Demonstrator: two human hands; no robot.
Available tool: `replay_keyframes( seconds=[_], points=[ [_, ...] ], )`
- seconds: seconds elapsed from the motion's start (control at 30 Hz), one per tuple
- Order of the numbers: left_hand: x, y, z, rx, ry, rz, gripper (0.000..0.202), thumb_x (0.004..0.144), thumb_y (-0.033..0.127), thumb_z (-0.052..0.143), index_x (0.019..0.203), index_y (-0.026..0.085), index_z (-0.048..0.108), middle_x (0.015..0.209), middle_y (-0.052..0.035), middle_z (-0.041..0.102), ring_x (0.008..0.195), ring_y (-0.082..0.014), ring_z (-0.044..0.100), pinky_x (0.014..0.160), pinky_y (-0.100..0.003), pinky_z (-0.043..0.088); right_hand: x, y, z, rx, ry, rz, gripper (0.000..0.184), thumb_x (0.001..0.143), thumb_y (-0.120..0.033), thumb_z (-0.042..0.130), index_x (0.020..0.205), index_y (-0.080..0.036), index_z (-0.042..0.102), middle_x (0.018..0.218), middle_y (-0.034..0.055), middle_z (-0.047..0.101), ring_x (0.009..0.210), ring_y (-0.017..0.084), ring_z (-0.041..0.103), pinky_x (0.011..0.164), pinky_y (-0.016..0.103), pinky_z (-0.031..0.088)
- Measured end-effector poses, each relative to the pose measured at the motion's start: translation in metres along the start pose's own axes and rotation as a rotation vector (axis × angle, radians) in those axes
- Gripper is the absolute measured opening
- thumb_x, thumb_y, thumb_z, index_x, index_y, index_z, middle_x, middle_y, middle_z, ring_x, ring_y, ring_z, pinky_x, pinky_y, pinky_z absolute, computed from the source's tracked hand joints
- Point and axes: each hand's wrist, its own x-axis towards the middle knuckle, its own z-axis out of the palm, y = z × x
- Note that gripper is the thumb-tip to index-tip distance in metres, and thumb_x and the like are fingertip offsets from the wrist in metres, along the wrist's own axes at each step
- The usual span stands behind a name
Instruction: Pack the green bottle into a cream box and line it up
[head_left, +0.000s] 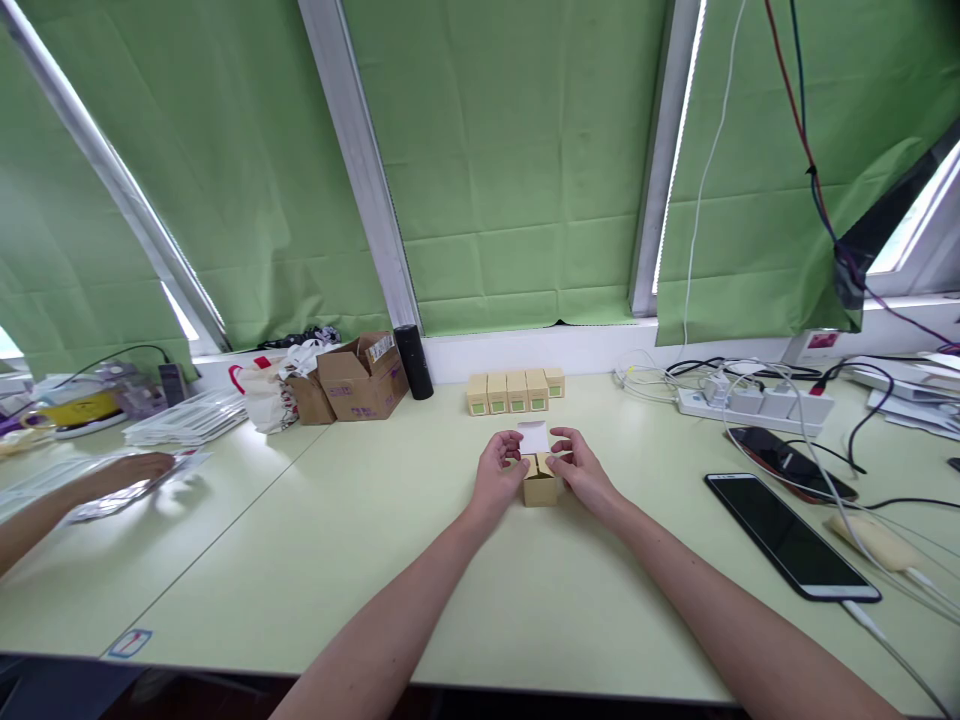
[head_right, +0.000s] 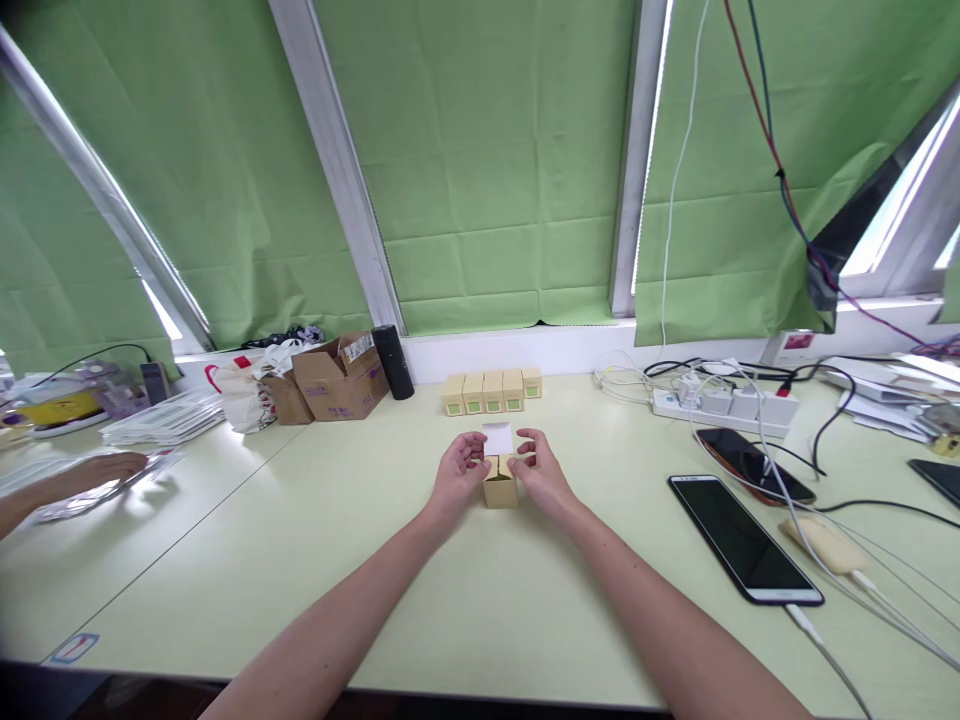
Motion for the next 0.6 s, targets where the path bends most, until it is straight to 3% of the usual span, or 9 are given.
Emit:
replay_keyframes(
  seconds=[0.47, 0.6],
  points=[
    [-0.0015, 0.0016, -0.0007, -0.019, -0.021, -0.035, 0.049, 0.074, 0.022, 0.079, 0.115, 0.024, 0.053, 0.101, -0.0041, 0.074, 0.093, -0.0188, 0.065, 0.090, -0.035, 0.044, 0.0005, -0.0028, 0.0023, -0.012, 0.016, 0.002, 0.056, 0.066, -0.038, 0.075, 0.119, -0.029, 0.058, 0.098, 0.0002, 0.059, 0.074, 0.016, 0.056, 0.070, 0.034, 0.049],
    [-0.0003, 0.0007, -0.0008, 0.010, -0.026, 0.005, 0.035, 0.074, 0.026, 0.079, 0.102, 0.022, 0.059, 0.099, -0.0035, 0.069, 0.091, -0.0179, 0.062, 0.086, -0.033, 0.044, 0.0001, -0.0031, 0.0015, -0.015, 0.017, -0.005, 0.056, 0.066, -0.038, 0.076, 0.119, -0.029, 0.058, 0.099, 0.0000, 0.059, 0.075, 0.017, 0.057, 0.073, 0.035, 0.051]
  ],
)
